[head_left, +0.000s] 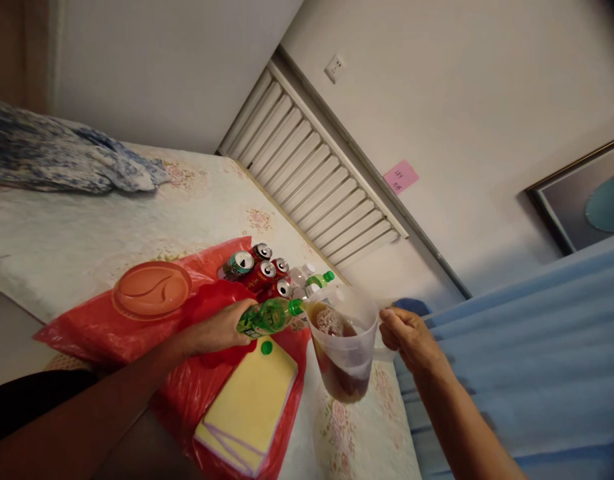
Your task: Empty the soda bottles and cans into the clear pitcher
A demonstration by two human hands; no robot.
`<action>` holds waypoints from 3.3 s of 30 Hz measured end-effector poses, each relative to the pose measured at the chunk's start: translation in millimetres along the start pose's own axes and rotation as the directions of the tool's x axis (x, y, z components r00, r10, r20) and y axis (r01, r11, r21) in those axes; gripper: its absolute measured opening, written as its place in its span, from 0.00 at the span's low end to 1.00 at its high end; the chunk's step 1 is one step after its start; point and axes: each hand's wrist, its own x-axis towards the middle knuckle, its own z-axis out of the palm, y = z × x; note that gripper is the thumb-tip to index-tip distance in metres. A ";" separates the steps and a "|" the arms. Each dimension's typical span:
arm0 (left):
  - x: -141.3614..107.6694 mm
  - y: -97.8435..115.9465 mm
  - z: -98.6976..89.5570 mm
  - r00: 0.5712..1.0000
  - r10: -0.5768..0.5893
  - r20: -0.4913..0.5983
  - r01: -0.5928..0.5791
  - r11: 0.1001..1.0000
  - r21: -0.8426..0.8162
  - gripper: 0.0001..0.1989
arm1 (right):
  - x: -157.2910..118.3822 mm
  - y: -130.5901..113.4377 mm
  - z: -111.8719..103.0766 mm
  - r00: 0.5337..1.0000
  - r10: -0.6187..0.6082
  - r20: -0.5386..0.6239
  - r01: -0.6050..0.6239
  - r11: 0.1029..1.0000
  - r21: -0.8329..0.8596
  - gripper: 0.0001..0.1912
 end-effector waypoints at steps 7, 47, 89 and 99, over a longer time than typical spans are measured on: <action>0.5 0.9 0.0 1.000 -0.014 0.015 0.014 1.000 -0.010 0.30 | 0.6 -0.4 -0.1 1.000 -0.002 0.005 0.002 1.000 -0.009 0.31; 0.7 -0.3 0.6 1.000 0.003 0.017 -0.002 0.999 -0.032 0.29 | -0.4 -9.8 2.2 0.999 0.041 0.026 -0.040 0.998 -0.047 0.31; 2.1 -9.1 4.7 0.999 0.034 0.012 -0.033 0.997 -0.066 0.25 | -9.9 16.0 4.3 0.999 0.030 0.010 -0.031 0.997 0.069 0.31; -0.8 -2.6 -5.0 0.998 0.020 -0.056 -0.022 0.999 -0.048 0.30 | -27.1 45.4 20.2 0.992 -0.004 -0.128 0.062 0.892 0.448 0.26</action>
